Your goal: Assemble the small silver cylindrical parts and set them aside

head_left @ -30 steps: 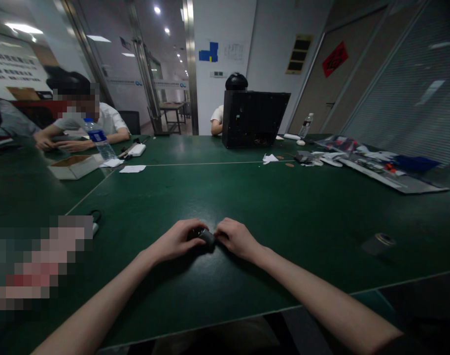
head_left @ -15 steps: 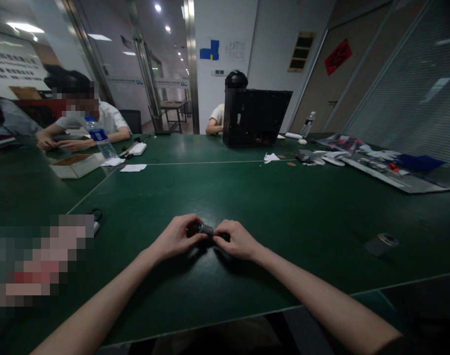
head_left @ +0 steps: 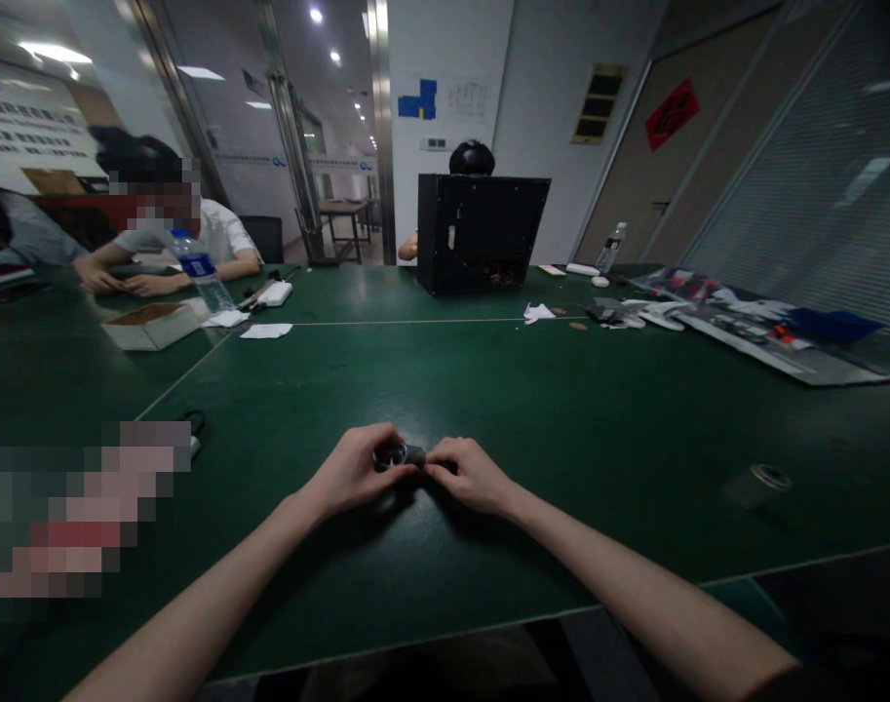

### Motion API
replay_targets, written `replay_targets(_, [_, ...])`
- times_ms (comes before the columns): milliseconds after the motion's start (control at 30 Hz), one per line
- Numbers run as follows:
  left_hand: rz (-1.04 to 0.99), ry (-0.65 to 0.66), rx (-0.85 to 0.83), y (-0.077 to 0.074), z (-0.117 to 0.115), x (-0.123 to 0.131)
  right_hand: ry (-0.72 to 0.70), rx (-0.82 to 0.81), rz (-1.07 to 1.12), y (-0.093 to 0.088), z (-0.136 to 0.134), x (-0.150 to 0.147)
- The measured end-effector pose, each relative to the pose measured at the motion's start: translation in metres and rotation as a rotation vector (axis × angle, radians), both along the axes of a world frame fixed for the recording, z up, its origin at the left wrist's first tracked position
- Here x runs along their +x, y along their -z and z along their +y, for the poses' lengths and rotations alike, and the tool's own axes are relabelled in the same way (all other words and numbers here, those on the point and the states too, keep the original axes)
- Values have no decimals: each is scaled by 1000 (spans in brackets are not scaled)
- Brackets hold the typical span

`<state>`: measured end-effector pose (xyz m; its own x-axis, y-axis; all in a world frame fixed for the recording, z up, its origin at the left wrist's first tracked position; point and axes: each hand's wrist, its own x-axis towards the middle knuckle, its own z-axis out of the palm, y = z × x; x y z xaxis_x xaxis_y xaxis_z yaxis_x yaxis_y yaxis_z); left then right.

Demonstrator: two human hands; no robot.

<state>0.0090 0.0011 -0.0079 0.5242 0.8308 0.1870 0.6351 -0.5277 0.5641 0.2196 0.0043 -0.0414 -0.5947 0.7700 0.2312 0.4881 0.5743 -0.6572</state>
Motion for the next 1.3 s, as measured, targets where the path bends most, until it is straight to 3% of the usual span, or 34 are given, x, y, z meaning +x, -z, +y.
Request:
replay_targets(533, [-40, 33, -79, 1, -4, 2, -10, -12, -47, 4, 3, 1])
replay_targets(967, [18, 83, 253, 8, -9, 8, -62, -43, 46, 4, 4, -4])
replay_targets(1300, [34, 42, 179, 6, -9, 7, -45, 14, -1, 4, 2, -6])
